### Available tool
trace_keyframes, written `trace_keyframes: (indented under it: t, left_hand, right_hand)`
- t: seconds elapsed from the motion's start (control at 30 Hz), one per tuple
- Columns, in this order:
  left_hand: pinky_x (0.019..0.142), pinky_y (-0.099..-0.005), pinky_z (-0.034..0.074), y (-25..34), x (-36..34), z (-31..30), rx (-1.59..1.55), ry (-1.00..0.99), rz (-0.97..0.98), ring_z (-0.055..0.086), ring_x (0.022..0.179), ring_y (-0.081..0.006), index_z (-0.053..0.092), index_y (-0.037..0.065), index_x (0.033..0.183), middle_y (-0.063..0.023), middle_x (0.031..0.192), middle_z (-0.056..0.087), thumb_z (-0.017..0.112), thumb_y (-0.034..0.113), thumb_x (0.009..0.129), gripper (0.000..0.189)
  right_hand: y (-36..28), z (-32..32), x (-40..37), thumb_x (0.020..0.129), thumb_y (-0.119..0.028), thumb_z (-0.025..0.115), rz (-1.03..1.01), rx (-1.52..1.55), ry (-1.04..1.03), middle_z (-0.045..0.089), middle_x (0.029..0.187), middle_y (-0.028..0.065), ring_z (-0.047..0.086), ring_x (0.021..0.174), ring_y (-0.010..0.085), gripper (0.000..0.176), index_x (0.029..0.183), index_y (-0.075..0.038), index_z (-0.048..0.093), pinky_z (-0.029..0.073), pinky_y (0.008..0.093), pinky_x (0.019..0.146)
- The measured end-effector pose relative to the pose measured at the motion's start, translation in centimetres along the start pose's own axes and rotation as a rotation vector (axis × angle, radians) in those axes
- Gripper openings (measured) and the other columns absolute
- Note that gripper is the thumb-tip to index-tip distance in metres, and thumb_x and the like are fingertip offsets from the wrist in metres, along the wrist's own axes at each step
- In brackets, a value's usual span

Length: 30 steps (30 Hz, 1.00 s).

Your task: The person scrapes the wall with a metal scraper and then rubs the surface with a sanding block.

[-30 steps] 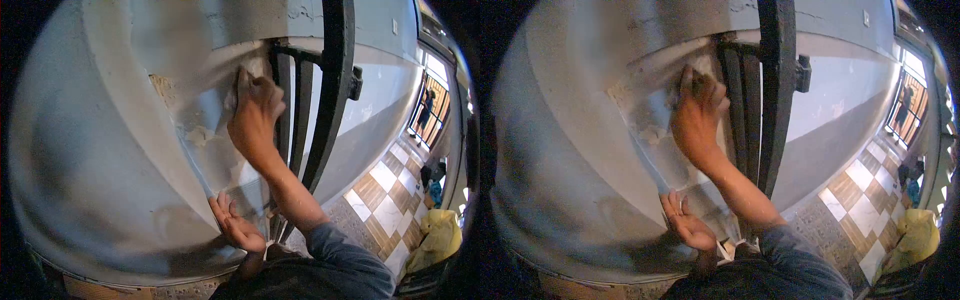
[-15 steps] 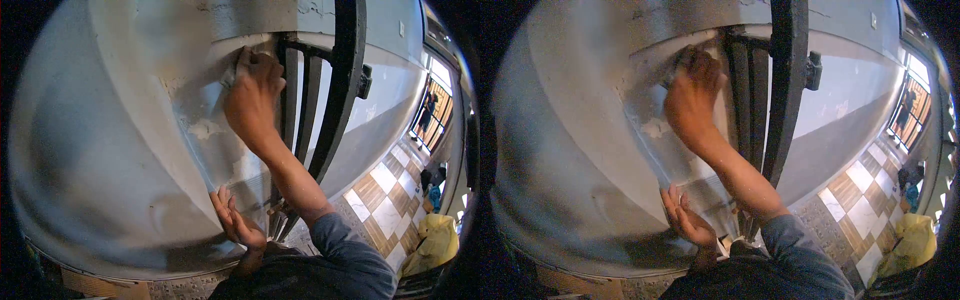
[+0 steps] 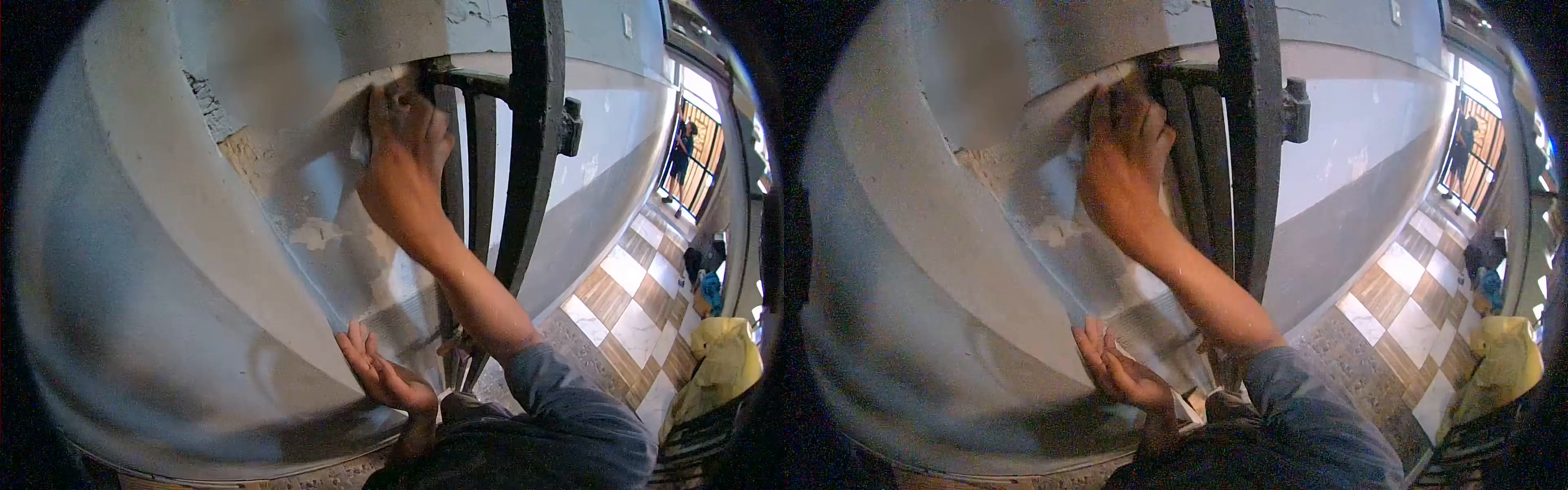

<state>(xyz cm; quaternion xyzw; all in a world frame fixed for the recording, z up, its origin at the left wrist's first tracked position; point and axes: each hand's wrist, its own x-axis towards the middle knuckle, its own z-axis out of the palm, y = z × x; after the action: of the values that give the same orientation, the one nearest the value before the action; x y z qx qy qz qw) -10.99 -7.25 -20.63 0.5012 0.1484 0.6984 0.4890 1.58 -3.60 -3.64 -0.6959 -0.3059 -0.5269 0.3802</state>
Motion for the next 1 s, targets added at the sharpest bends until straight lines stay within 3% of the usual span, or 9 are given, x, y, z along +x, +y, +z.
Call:
trace_keyframes:
  t: [0.17,0.23,0.47,0.53,0.67,0.73,0.87,0.93,1.0]
  left_hand:
    - [0.098,-0.0395,0.033,-0.9,0.2,-0.4,0.114,-0.066,0.130,0.046,0.114,-0.0348,0.026,-0.013,0.134,-0.0321,0.125,0.043,0.036,0.029,0.088,0.063]
    - [0.099,-0.0401,0.032,-0.2,0.3,-0.1,0.081,-0.052,-0.013,0.045,0.115,-0.0344,0.025,-0.012,0.134,-0.0317,0.126,0.042,0.036,0.029,0.089,0.062]
    - [0.101,-0.0419,0.030,0.4,0.5,0.0,0.082,-0.086,-0.020,0.042,0.118,-0.0357,0.023,-0.013,0.134,-0.0323,0.127,0.039,0.034,0.030,0.090,0.063]
    - [0.102,-0.0421,0.029,-0.3,0.5,-0.1,0.105,-0.079,0.031,0.041,0.119,-0.0363,0.022,-0.014,0.134,-0.0329,0.128,0.038,0.034,0.031,0.089,0.065]
    - [0.103,-0.0422,0.028,-2.3,0.1,-0.9,0.148,-0.119,0.203,0.041,0.119,-0.0369,0.022,-0.015,0.133,-0.0340,0.128,0.037,0.034,0.032,0.089,0.066]
    - [0.091,-0.0453,0.044,-2.6,0.3,-0.9,0.223,-0.122,0.288,0.049,0.111,-0.0419,0.032,-0.010,0.129,-0.0345,0.130,0.035,0.026,0.020,0.093,0.047]
    - [0.089,-0.0465,0.046,-1.5,0.1,-0.4,0.170,-0.092,0.098,0.046,0.115,-0.0424,0.034,-0.007,0.128,-0.0348,0.130,0.034,0.025,0.018,0.094,0.043]
    - [0.103,-0.0425,0.028,-2.4,0.0,-0.7,0.084,-0.092,0.177,0.041,0.120,-0.0374,0.023,-0.015,0.133,-0.0340,0.127,0.039,0.033,0.028,0.089,0.062]
    - [0.103,-0.0424,0.027,-0.9,0.0,-0.3,0.065,-0.073,0.095,0.041,0.120,-0.0375,0.023,-0.015,0.133,-0.0341,0.127,0.039,0.033,0.028,0.089,0.062]
  right_hand:
    - [-0.3,0.8,-1.0,0.060,0.003,0.055,0.057,-0.032,-0.032,0.032,0.119,0.0233,0.031,0.106,0.0373,0.070,0.128,0.006,0.040,0.029,0.0471,0.089]
    - [0.4,1.2,1.0,0.059,0.004,0.055,0.015,0.052,0.071,0.031,0.120,0.0228,0.032,0.106,0.0370,0.071,0.128,0.004,0.040,0.028,0.0492,0.091]
    - [0.1,1.1,0.2,0.062,0.004,0.053,0.076,0.124,-0.028,0.031,0.120,0.0232,0.033,0.106,0.0385,0.068,0.129,0.002,0.041,0.026,0.0548,0.092]
    - [0.7,1.8,2.3,0.063,0.005,0.053,0.026,0.006,0.143,0.032,0.120,0.0220,0.033,0.106,0.0380,0.070,0.131,-0.002,0.040,0.027,0.0521,0.091]
    - [0.1,1.4,-0.3,0.063,0.005,0.053,0.058,-0.012,0.082,0.032,0.120,0.0209,0.033,0.107,0.0380,0.074,0.134,-0.006,0.036,0.028,0.0497,0.090]
    - [-0.1,1.4,-2.4,0.064,0.004,0.054,0.052,0.037,-0.071,0.033,0.118,0.0206,0.034,0.106,0.0373,0.074,0.135,-0.006,0.035,0.030,0.0477,0.087]
    - [0.3,0.8,1.8,0.064,0.005,0.054,0.080,-0.076,0.079,0.036,0.115,0.0196,0.034,0.104,0.0350,0.071,0.132,-0.004,0.039,0.030,0.0474,0.087]
    - [0.2,0.4,2.7,0.064,0.004,0.054,0.074,0.001,0.035,0.037,0.113,0.0189,0.034,0.103,0.0339,0.068,0.130,-0.002,0.041,0.030,0.0474,0.086]
    - [-0.6,0.0,0.0,0.064,0.005,0.055,0.085,-0.017,-0.016,0.037,0.113,0.0187,0.034,0.103,0.0342,0.067,0.130,-0.001,0.042,0.030,0.0471,0.085]
